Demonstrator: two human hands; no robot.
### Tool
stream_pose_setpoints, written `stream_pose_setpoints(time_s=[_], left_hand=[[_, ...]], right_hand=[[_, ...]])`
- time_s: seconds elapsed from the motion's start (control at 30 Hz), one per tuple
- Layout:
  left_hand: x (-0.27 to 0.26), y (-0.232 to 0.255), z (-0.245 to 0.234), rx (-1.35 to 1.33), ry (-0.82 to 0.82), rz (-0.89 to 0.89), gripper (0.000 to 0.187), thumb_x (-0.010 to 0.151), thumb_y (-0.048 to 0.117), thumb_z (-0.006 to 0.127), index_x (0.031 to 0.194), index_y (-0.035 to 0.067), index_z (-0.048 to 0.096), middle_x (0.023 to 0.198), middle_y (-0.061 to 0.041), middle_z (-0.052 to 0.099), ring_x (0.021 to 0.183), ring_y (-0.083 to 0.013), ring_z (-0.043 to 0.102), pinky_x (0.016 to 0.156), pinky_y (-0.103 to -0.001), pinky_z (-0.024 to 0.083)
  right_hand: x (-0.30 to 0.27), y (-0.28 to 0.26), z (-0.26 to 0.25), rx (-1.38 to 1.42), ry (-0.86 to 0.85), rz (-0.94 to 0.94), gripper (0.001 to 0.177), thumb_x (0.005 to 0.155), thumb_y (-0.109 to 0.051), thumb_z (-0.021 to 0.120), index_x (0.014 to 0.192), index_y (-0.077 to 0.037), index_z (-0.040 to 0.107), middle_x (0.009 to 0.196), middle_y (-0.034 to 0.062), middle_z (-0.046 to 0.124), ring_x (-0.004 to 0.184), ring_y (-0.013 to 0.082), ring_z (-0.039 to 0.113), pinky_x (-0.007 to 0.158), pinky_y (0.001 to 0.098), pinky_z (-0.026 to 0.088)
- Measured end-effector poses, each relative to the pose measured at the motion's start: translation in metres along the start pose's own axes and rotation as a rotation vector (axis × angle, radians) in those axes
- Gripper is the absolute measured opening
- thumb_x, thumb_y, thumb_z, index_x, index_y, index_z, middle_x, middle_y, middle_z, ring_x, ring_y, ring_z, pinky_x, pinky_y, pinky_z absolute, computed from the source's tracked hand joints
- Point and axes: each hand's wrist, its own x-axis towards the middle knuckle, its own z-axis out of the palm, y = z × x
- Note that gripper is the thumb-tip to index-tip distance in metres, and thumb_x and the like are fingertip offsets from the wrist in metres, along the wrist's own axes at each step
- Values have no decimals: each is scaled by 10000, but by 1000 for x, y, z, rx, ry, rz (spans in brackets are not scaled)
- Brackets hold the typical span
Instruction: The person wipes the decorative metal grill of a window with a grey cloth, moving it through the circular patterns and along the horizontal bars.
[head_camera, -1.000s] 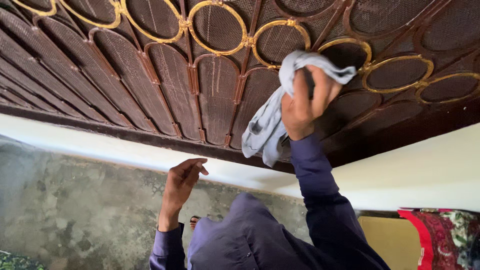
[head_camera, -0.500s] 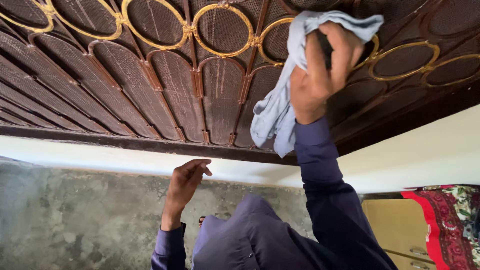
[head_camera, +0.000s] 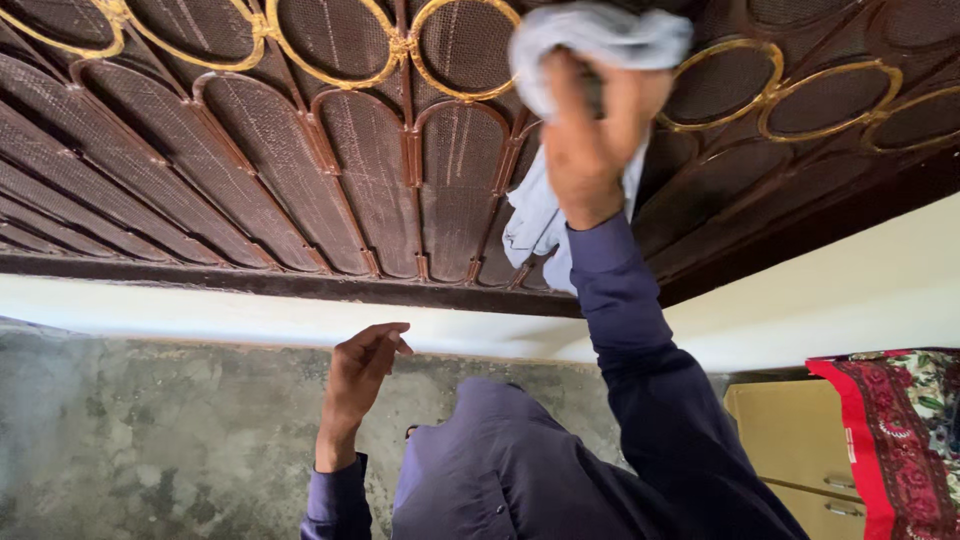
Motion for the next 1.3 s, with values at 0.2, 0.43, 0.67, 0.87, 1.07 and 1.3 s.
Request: stream_pose_setpoints(time_s=[0.2, 0.43, 0.67, 0.87, 1.07, 1.3], left_hand=[[-15, -11, -13, 6, 26, -74, 251, 998, 176, 619, 1144, 46, 777, 801, 4, 766, 579, -42, 512, 506, -229, 436], [-20, -17, -17, 5, 24, -103, 256, 1006, 175, 616, 1154, 43, 778, 785, -9, 767, 594, -42, 523, 534, -231, 459], [-15, -19, -20, -4, 19, -105, 258, 1009, 171, 609, 1156, 31, 768, 794, -8, 771, 610, -46, 539, 552, -234, 470], [-16, -27, -18, -77, 9, -82, 245, 1016, 157, 606, 1154, 19, 754, 815, -12, 761, 637, -43, 552, 575, -226, 478], [-22, -31, -20, -58, 36, -107, 236, 1010, 152, 616, 1142, 24, 763, 798, -20, 766, 617, -45, 531, 561, -230, 471], [-21, -27, -20, -33, 47, -118, 235, 1009, 149, 614, 1135, 39, 778, 802, -31, 775, 594, -51, 539, 531, -242, 474]], right_hand=[[7, -9, 5, 9, 137, 211, 287, 955, -30, 672, 1237, -42, 725, 1268, 96, 594, 1231, 303, 552, 1039, 478, 435], [3, -20, -1, 69, -43, 54, 220, 941, 25, 723, 1159, 2, 724, 1221, 130, 609, 1175, 365, 584, 1061, 559, 436], [6, -4, 11, 151, 158, 142, 339, 926, -20, 643, 1261, 19, 678, 1273, 167, 553, 1201, 349, 599, 1056, 472, 510], [-36, -28, 1, -8, -158, 26, 291, 952, -53, 714, 1240, -24, 740, 1260, 132, 587, 1230, 343, 583, 1094, 507, 473], [-55, -23, -14, 50, -82, 127, 229, 995, -75, 650, 1186, 19, 734, 1262, 160, 602, 1198, 364, 585, 1065, 521, 477], [-54, -13, 6, -79, 29, 162, 365, 868, -37, 640, 1225, -13, 707, 1281, 165, 532, 1208, 370, 494, 1044, 519, 427]])
